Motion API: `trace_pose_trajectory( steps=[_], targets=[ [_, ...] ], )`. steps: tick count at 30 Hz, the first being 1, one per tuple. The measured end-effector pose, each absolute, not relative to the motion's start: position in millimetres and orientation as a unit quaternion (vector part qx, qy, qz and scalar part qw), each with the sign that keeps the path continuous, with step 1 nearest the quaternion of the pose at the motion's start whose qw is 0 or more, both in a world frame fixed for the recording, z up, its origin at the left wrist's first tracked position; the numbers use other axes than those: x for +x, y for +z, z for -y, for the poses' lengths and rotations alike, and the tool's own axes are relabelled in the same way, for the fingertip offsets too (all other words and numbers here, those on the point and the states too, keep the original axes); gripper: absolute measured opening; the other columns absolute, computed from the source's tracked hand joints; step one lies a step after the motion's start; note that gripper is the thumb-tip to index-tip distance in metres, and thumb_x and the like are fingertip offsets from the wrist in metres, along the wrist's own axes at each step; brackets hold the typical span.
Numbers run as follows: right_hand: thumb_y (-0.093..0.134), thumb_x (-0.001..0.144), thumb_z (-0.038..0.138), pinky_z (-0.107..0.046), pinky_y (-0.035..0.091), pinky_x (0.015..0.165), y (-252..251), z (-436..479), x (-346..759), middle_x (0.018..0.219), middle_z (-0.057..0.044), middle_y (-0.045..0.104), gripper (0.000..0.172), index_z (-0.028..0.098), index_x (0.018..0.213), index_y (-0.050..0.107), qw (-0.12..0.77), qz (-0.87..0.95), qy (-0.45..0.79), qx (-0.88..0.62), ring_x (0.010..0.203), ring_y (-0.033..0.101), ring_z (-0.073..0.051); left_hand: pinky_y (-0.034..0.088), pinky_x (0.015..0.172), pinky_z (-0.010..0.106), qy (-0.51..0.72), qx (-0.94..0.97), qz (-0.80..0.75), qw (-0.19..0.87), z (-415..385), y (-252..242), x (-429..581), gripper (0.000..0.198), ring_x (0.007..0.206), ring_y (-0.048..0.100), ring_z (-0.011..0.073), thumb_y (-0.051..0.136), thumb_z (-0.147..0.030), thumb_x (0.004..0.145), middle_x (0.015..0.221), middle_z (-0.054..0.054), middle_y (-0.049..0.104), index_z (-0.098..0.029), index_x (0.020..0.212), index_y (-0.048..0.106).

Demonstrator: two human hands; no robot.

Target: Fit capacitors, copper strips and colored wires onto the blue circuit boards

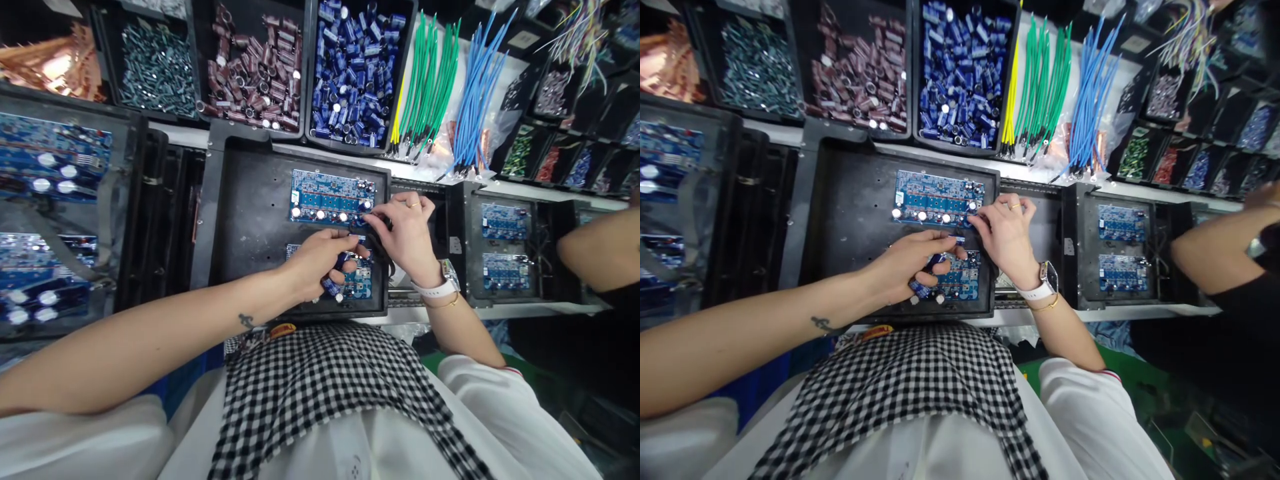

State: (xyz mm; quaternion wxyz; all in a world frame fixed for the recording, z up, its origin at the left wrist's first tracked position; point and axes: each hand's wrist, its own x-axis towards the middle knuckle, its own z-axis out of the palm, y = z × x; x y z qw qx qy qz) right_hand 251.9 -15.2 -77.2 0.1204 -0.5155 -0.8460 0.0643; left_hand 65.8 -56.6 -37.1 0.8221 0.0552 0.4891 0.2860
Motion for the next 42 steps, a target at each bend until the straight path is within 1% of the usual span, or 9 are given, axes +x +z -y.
trace_pose_trajectory(
  steps=[9, 14, 17, 23, 28, 31, 33, 35, 42],
  targets=[
    [0.057, 0.097, 0.041, -0.050, 0.026, 0.102, -84.2, 15.7, 249.2, 0.083, -0.004, 0.072, 0.025, 0.021, 0.088, 0.069, 0.130, 0.869, 0.014, -0.477, 0.107, 0.058, -0.027, 0.020, 0.031, 0.009, 0.265, 0.019, -0.483, 0.834, 56.9, -39.6, 66.3, 0.018, 0.041, 0.043, 0.0042, 0.047, -0.026, 0.102, 0.069, 0.003, 0.056, -0.014, 0.090, 0.052],
    [0.055, 0.098, 0.040, -0.048, 0.027, 0.102, -52.9, 35.4, 247.0, 0.095, -0.001, 0.075, 0.023, 0.026, 0.110, 0.069, 0.165, 0.857, 0.053, -0.485, 0.107, 0.060, -0.024, 0.019, 0.029, 0.008, 0.256, -0.004, -0.463, 0.849, 53.4, -36.9, 65.1, 0.026, 0.040, 0.039, 0.0023, 0.048, -0.030, 0.102, 0.067, 0.000, 0.050, -0.013, 0.083, 0.049],
    [0.058, 0.097, 0.038, -0.047, 0.028, 0.101, -41.3, 37.9, 249.7, 0.102, -0.002, 0.074, 0.022, 0.026, 0.112, 0.069, 0.157, 0.855, 0.080, -0.487, 0.111, 0.059, -0.025, 0.018, 0.028, 0.007, 0.245, -0.034, -0.427, 0.870, 54.9, -32.3, 63.9, 0.024, 0.039, 0.038, 0.0014, 0.048, -0.028, 0.101, 0.067, -0.001, 0.047, -0.012, 0.083, 0.053],
    [0.056, 0.095, 0.024, -0.054, 0.025, 0.103, -68.5, 5.5, 258.5, 0.100, -0.005, 0.073, 0.017, 0.024, 0.108, 0.068, 0.091, 0.838, 0.063, -0.534, 0.118, 0.054, -0.030, 0.046, 0.031, 0.017, 0.150, -0.103, -0.453, 0.873, 93.0, -22.9, 67.5, 0.015, 0.061, 0.065, 0.0134, 0.049, -0.019, 0.095, 0.085, 0.006, 0.063, -0.011, 0.094, 0.062],
    [0.056, 0.094, 0.024, -0.054, 0.026, 0.102, -72.0, -0.1, 258.1, 0.100, -0.006, 0.071, 0.016, 0.022, 0.103, 0.069, 0.070, 0.855, 0.056, -0.511, 0.117, 0.053, -0.031, 0.051, 0.036, 0.020, 0.138, -0.064, -0.442, 0.884, 105.2, -24.4, 66.9, 0.020, 0.065, 0.067, 0.0154, 0.047, -0.010, 0.094, 0.092, 0.011, 0.068, -0.009, 0.107, 0.062],
    [0.057, 0.093, 0.023, -0.055, 0.026, 0.102, -70.3, 0.3, 258.4, 0.099, -0.006, 0.071, 0.015, 0.022, 0.103, 0.069, 0.068, 0.861, 0.053, -0.502, 0.116, 0.054, -0.030, 0.045, 0.035, 0.014, 0.218, -0.004, -0.439, 0.872, 90.6, -24.2, 62.5, 0.015, 0.057, 0.063, 0.0109, 0.052, -0.010, 0.094, 0.094, 0.011, 0.069, -0.011, 0.107, 0.060],
    [0.057, 0.093, 0.022, -0.056, 0.026, 0.103, -73.6, -0.1, 258.8, 0.100, -0.006, 0.072, 0.015, 0.022, 0.102, 0.070, 0.077, 0.864, 0.046, -0.496, 0.115, 0.055, -0.030, 0.034, 0.032, 0.009, 0.264, 0.035, -0.441, 0.857, 79.4, -23.6, 59.4, 0.006, 0.049, 0.054, 0.0056, 0.058, -0.016, 0.095, 0.088, 0.008, 0.066, -0.011, 0.098, 0.058],
    [0.056, 0.094, 0.022, -0.057, 0.024, 0.104, -79.2, 0.4, 259.1, 0.098, -0.006, 0.072, 0.016, 0.022, 0.102, 0.070, 0.089, 0.867, 0.036, -0.489, 0.115, 0.055, -0.030, 0.024, 0.031, 0.007, 0.296, 0.054, -0.447, 0.842, 70.4, -24.4, 57.7, 0.012, 0.045, 0.045, 0.0018, 0.059, -0.020, 0.096, 0.080, 0.004, 0.060, -0.010, 0.091, 0.057],
    [0.058, 0.097, 0.037, -0.050, 0.028, 0.104, -58.9, 34.9, 250.8, 0.103, -0.003, 0.072, 0.028, 0.027, 0.122, 0.064, 0.173, 0.829, 0.035, -0.531, 0.113, 0.057, -0.026, 0.015, 0.034, 0.010, 0.305, 0.044, -0.463, 0.831, 65.9, -37.1, 66.4, 0.022, 0.041, 0.035, 0.0018, 0.045, -0.025, 0.103, 0.068, -0.002, 0.044, -0.011, 0.091, 0.056]
  ],
)
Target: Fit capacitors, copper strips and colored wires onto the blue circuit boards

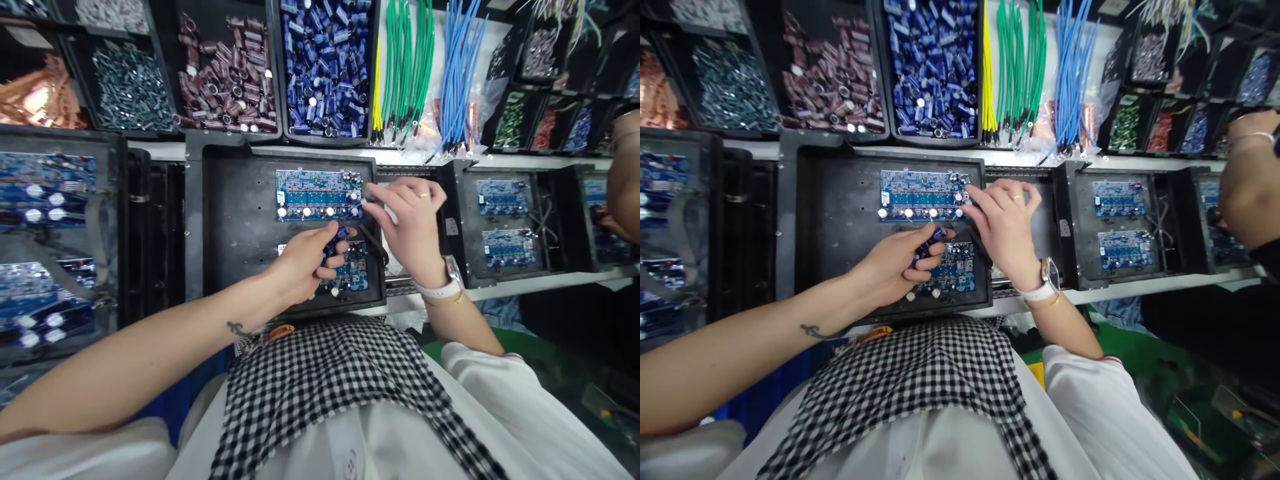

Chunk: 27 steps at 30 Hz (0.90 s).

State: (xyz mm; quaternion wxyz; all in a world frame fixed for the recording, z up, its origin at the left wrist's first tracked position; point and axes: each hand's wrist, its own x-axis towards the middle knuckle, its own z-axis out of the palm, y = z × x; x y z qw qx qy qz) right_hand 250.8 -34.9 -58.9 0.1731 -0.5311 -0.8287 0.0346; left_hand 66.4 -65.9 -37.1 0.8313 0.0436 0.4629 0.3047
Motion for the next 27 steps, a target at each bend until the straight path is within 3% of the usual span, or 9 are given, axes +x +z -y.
trace_pose_trajectory(
  steps=[4, 6, 8, 11, 13, 15, 19, 24, 27],
  targets=[
    [0.062, 0.094, 0.041, -0.042, 0.032, 0.100, -31.5, 59.7, 248.0, 0.096, 0.001, 0.073, 0.017, 0.028, 0.104, 0.068, 0.225, 0.826, 0.100, -0.508, 0.106, 0.061, -0.021, 0.012, 0.038, 0.014, 0.244, 0.120, -0.429, 0.861, 55.6, -32.5, 72.7, 0.026, 0.042, 0.034, 0.0048, 0.043, -0.033, 0.103, 0.065, -0.001, 0.045, -0.016, 0.086, 0.051],
    [0.063, 0.094, 0.040, -0.041, 0.033, 0.099, -30.9, 61.5, 252.2, 0.093, 0.001, 0.073, 0.014, 0.027, 0.098, 0.068, 0.265, 0.798, 0.069, -0.537, 0.105, 0.062, -0.021, 0.013, 0.041, 0.017, 0.217, 0.228, -0.453, 0.834, 28.7, -29.6, 72.5, 0.019, 0.044, 0.036, 0.0074, 0.047, -0.028, 0.102, 0.064, -0.001, 0.047, -0.017, 0.088, 0.053],
    [0.063, 0.093, 0.039, -0.043, 0.032, 0.101, -39.3, 57.0, 257.6, 0.093, 0.001, 0.073, 0.014, 0.027, 0.097, 0.067, 0.272, 0.780, 0.024, -0.564, 0.106, 0.062, -0.022, 0.019, 0.046, 0.019, 0.271, 0.371, -0.518, 0.722, -13.8, -31.2, 69.5, 0.005, 0.053, 0.039, 0.0105, 0.060, -0.015, 0.094, 0.063, -0.003, 0.044, -0.018, 0.094, 0.056],
    [0.060, 0.096, 0.036, -0.048, 0.026, 0.107, -58.4, 47.7, 262.7, 0.093, 0.001, 0.073, 0.012, 0.028, 0.102, 0.065, 0.204, 0.808, 0.010, -0.552, 0.114, 0.059, -0.024, 0.024, 0.061, 0.016, 0.409, 0.513, -0.576, 0.488, -85.0, -48.0, 62.7, 0.037, 0.076, 0.039, 0.0137, 0.078, -0.005, 0.078, 0.063, -0.005, 0.022, -0.019, 0.103, 0.056],
    [0.057, 0.097, 0.034, -0.051, 0.022, 0.111, -68.3, 43.7, 263.7, 0.095, 0.001, 0.074, 0.012, 0.029, 0.106, 0.063, 0.161, 0.821, 0.011, -0.547, 0.119, 0.056, -0.025, 0.022, 0.067, 0.015, 0.397, 0.548, -0.588, 0.443, -120.8, -66.8, 59.8, 0.046, 0.086, 0.035, 0.0145, 0.080, 0.000, 0.073, 0.066, -0.003, 0.013, -0.020, 0.104, 0.054],
    [0.053, 0.099, 0.032, -0.054, 0.019, 0.113, -73.8, 41.6, 263.9, 0.097, -0.001, 0.074, 0.013, 0.030, 0.108, 0.062, 0.139, 0.817, 0.005, -0.559, 0.121, 0.055, -0.027, 0.020, 0.068, 0.017, 0.377, 0.564, -0.578, 0.453, -141.8, -86.0, 59.2, 0.038, 0.089, 0.032, 0.0158, 0.073, 0.001, 0.079, 0.068, -0.001, 0.012, -0.022, 0.098, 0.051],
    [0.054, 0.098, 0.034, -0.053, 0.021, 0.114, -79.8, 38.4, 264.0, 0.101, -0.002, 0.073, 0.013, 0.028, 0.107, 0.061, 0.142, 0.806, 0.033, -0.574, 0.118, 0.056, -0.026, 0.017, 0.063, 0.023, 0.373, 0.596, -0.526, 0.480, -154.2, -108.1, 60.4, 0.029, 0.091, 0.026, 0.0181, 0.055, 0.002, 0.088, 0.072, 0.002, 0.026, -0.024, 0.091, 0.043],
    [0.056, 0.096, 0.036, -0.050, 0.027, 0.110, -89.8, 33.3, 263.8, 0.104, -0.004, 0.071, 0.011, 0.026, 0.098, 0.060, 0.160, 0.789, 0.065, -0.589, 0.115, 0.055, -0.026, 0.015, 0.061, 0.025, 0.327, 0.666, -0.492, 0.456, -153.9, -102.1, 54.5, 0.011, 0.090, 0.023, 0.0197, 0.049, -0.018, 0.100, 0.081, 0.003, 0.035, -0.026, 0.102, 0.042],
    [0.057, 0.096, 0.038, -0.048, 0.029, 0.109, -92.7, 30.0, 263.9, 0.105, -0.005, 0.069, 0.014, 0.024, 0.096, 0.060, 0.163, 0.787, 0.057, -0.592, 0.114, 0.055, -0.026, 0.017, 0.065, 0.019, 0.319, 0.689, -0.499, 0.417, -157.4, -91.0, 45.6, 0.013, 0.081, 0.020, 0.0194, 0.050, -0.019, 0.102, 0.081, 0.002, 0.028, -0.023, 0.108, 0.040]
  ],
)
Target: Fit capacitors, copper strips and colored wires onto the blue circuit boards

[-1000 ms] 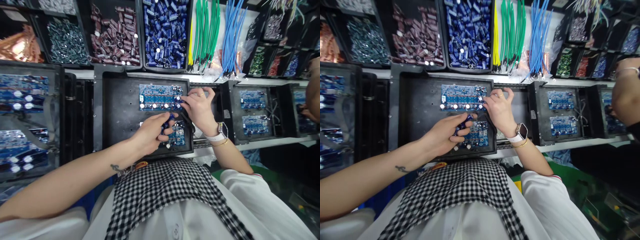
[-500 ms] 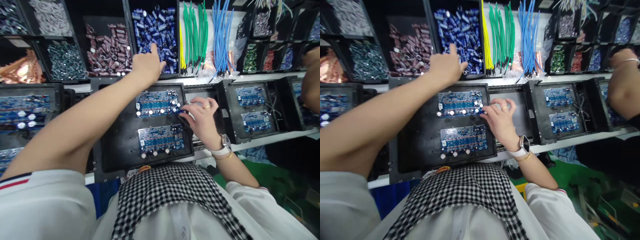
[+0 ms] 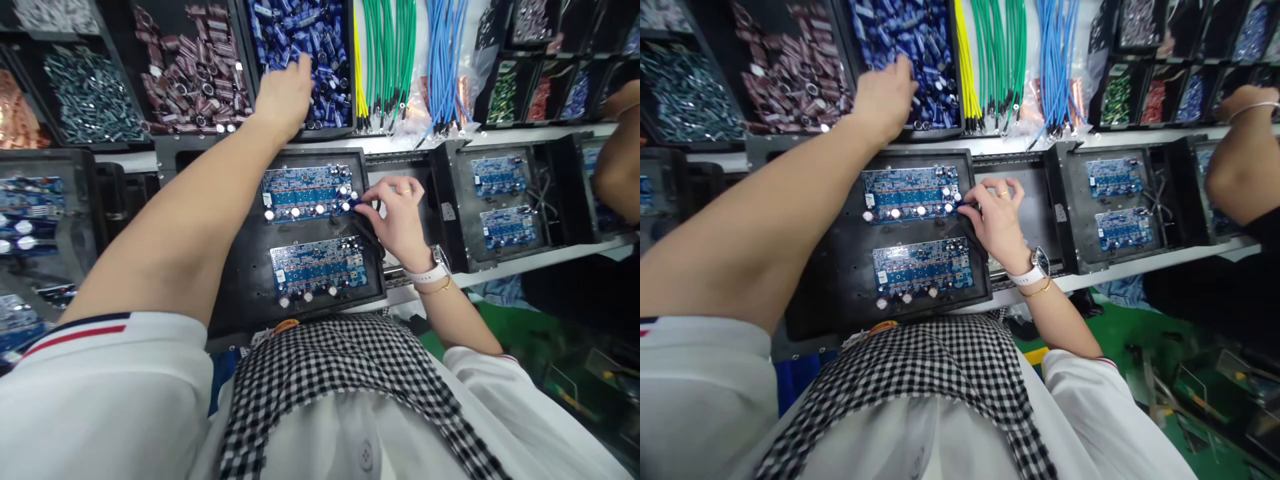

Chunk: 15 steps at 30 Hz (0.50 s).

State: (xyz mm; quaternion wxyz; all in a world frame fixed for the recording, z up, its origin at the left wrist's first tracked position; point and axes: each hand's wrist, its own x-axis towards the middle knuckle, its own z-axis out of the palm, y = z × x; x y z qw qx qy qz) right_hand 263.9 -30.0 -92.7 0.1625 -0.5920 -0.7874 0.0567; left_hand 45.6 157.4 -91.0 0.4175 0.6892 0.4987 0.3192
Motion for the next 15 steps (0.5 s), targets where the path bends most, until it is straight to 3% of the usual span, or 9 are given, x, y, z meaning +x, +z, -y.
trace_pose_trajectory(
  steps=[5, 7, 11, 15],
  targets=[
    [0.058, 0.095, 0.040, -0.051, 0.031, 0.107, -91.8, 25.2, 267.3, 0.105, -0.006, 0.067, 0.018, 0.023, 0.093, 0.062, 0.159, 0.800, 0.044, -0.577, 0.115, 0.055, -0.028, 0.019, 0.069, 0.012, 0.436, 0.588, -0.557, 0.392, -165.2, -68.1, 31.5, 0.019, 0.081, 0.024, 0.0136, 0.043, -0.008, 0.105, 0.085, 0.000, 0.033, -0.021, 0.092, 0.035],
    [0.058, 0.094, 0.042, -0.054, 0.031, 0.108, -91.5, 23.7, 268.8, 0.105, -0.007, 0.067, 0.019, 0.024, 0.093, 0.063, 0.149, 0.807, 0.045, -0.570, 0.117, 0.054, -0.030, 0.021, 0.062, 0.015, 0.478, 0.517, -0.552, 0.448, -158.5, -56.4, 29.0, 0.026, 0.081, 0.028, 0.0113, 0.039, -0.013, 0.107, 0.087, -0.001, 0.036, -0.022, 0.084, 0.031],
    [0.057, 0.094, 0.045, -0.059, 0.029, 0.108, -91.4, 22.0, 270.6, 0.108, -0.008, 0.067, 0.022, 0.025, 0.093, 0.064, 0.144, 0.811, 0.034, -0.566, 0.120, 0.052, -0.031, 0.011, 0.057, 0.020, 0.474, 0.429, -0.512, 0.574, -116.2, -31.3, 29.3, 0.027, 0.066, 0.030, 0.0062, 0.028, -0.029, 0.110, 0.074, -0.003, 0.038, -0.021, 0.085, 0.032],
    [0.054, 0.096, 0.046, -0.062, 0.029, 0.108, -88.1, 24.0, 269.6, 0.112, -0.010, 0.066, 0.024, 0.025, 0.098, 0.066, 0.141, 0.816, 0.037, -0.560, 0.119, 0.053, -0.032, 0.008, 0.061, 0.019, 0.426, 0.388, -0.480, 0.662, -41.7, -15.4, 32.3, 0.020, 0.056, 0.034, -0.0018, 0.029, -0.021, 0.107, 0.065, -0.005, 0.043, -0.015, 0.091, 0.040]
  ],
)
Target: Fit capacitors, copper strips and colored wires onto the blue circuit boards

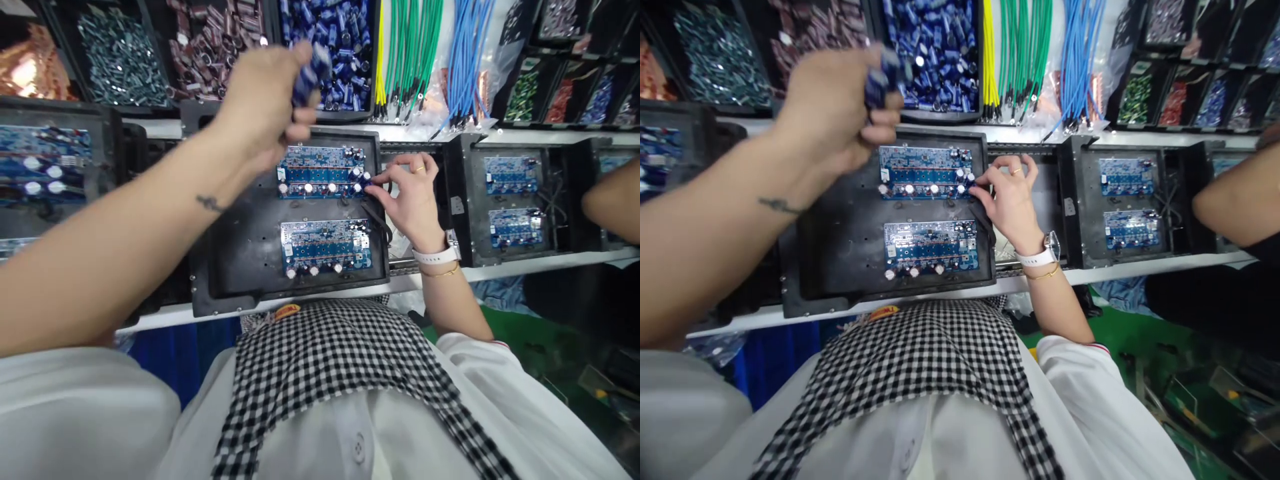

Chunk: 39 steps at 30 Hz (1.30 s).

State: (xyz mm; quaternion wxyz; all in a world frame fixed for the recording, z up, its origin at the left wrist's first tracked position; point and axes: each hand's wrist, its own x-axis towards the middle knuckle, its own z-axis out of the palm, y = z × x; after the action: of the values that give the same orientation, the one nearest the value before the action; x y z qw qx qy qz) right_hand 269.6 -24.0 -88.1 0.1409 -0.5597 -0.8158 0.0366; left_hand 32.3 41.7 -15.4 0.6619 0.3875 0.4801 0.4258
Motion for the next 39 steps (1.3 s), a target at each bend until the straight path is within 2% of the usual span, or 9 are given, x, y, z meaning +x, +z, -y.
trace_pose_trajectory(
  steps=[6, 13, 18, 22, 25, 27, 31, 33, 39],
  targets=[
    [0.053, 0.097, 0.037, -0.062, 0.025, 0.110, -82.5, 35.7, 255.0, 0.106, -0.010, 0.069, 0.017, 0.025, 0.094, 0.065, 0.148, 0.815, -0.004, -0.560, 0.117, 0.053, -0.030, 0.012, 0.041, 0.013, 0.369, 0.234, -0.483, 0.759, 55.0, -29.8, 40.1, 0.017, 0.042, 0.037, 0.0013, 0.051, -0.022, 0.100, 0.059, -0.004, 0.046, -0.016, 0.084, 0.047],
    [0.054, 0.097, 0.033, -0.063, 0.023, 0.111, -71.0, 36.8, 254.3, 0.101, -0.005, 0.072, 0.015, 0.027, 0.094, 0.068, 0.120, 0.846, 0.012, -0.519, 0.118, 0.054, -0.031, 0.019, 0.037, 0.011, 0.384, 0.228, -0.466, 0.764, 83.0, -46.1, 43.2, 0.019, 0.042, 0.038, 0.0031, 0.049, -0.022, 0.099, 0.061, -0.003, 0.045, -0.017, 0.080, 0.047],
    [0.054, 0.098, 0.037, -0.047, 0.045, 0.100, -18.5, 76.6, 234.4, 0.121, -0.004, 0.069, 0.028, 0.029, 0.124, 0.064, 0.163, 0.859, 0.096, -0.477, 0.114, 0.059, -0.025, 0.021, 0.037, 0.010, 0.391, 0.217, -0.448, 0.774, 92.2, -37.5, 50.7, 0.019, 0.043, 0.039, 0.0032, 0.052, -0.022, 0.099, 0.062, -0.004, 0.043, -0.016, 0.081, 0.049],
    [0.054, 0.099, 0.030, -0.036, 0.053, 0.091, 11.6, 114.7, 229.1, 0.110, -0.002, 0.070, 0.020, 0.030, 0.114, 0.067, 0.204, 0.853, 0.183, -0.444, 0.102, 0.066, -0.019, 0.019, 0.036, 0.009, 0.345, 0.135, -0.419, 0.829, 114.0, -27.8, 59.4, 0.021, 0.043, 0.037, 0.0025, 0.046, -0.017, 0.099, 0.063, -0.003, 0.042, -0.015, 0.079, 0.048],
    [0.055, 0.097, 0.024, -0.039, 0.053, 0.095, 2.0, 128.7, 244.2, 0.108, -0.003, 0.071, 0.018, 0.028, 0.108, 0.068, 0.235, 0.815, 0.190, -0.495, 0.102, 0.067, -0.021, 0.018, 0.034, 0.008, 0.263, 0.053, -0.390, 0.881, 138.3, -29.5, 61.3, 0.018, 0.041, 0.036, 0.0031, 0.045, -0.018, 0.100, 0.062, -0.003, 0.044, -0.015, 0.083, 0.049],
    [0.052, 0.098, 0.021, -0.041, 0.053, 0.096, -18.0, 131.2, 256.1, 0.109, -0.004, 0.071, 0.021, 0.027, 0.109, 0.068, 0.211, 0.813, 0.203, -0.503, 0.105, 0.067, -0.022, 0.023, 0.033, 0.009, 0.196, 0.029, -0.369, 0.908, 153.4, -35.0, 61.5, 0.017, 0.043, 0.042, 0.0049, 0.048, -0.022, 0.100, 0.064, -0.001, 0.049, -0.015, 0.085, 0.050],
    [0.045, 0.100, 0.020, -0.038, 0.054, 0.096, -59.1, 128.4, 267.6, 0.109, -0.005, 0.070, 0.024, 0.025, 0.111, 0.066, 0.151, 0.831, 0.213, -0.491, 0.105, 0.066, -0.020, 0.049, 0.043, 0.017, 0.165, 0.047, -0.367, 0.914, 171.9, -46.5, 63.8, 0.022, 0.063, 0.062, 0.0122, 0.049, -0.028, 0.102, 0.081, 0.009, 0.065, -0.011, 0.090, 0.056],
    [0.046, 0.100, 0.022, -0.035, 0.054, 0.094, -68.4, 126.7, 267.2, 0.108, -0.005, 0.071, 0.023, 0.023, 0.112, 0.066, 0.139, 0.838, 0.190, -0.493, 0.102, 0.067, -0.018, 0.055, 0.050, 0.021, 0.181, 0.048, -0.368, 0.911, 176.7, -50.1, 65.2, 0.021, 0.070, 0.066, 0.0145, 0.048, -0.028, 0.102, 0.087, 0.012, 0.068, -0.011, 0.094, 0.057],
    [0.050, 0.101, 0.030, -0.029, 0.050, 0.072, -65.4, 124.2, 262.9, 0.100, -0.005, 0.071, 0.024, 0.019, 0.110, 0.069, 0.075, 0.858, 0.096, -0.499, 0.090, 0.068, -0.018, 0.051, 0.046, 0.015, 0.233, 0.054, -0.363, 0.901, 186.3, -57.7, 63.0, 0.018, 0.064, 0.059, 0.0092, 0.055, -0.027, 0.099, 0.083, 0.006, 0.064, -0.012, 0.090, 0.058]
  ],
)
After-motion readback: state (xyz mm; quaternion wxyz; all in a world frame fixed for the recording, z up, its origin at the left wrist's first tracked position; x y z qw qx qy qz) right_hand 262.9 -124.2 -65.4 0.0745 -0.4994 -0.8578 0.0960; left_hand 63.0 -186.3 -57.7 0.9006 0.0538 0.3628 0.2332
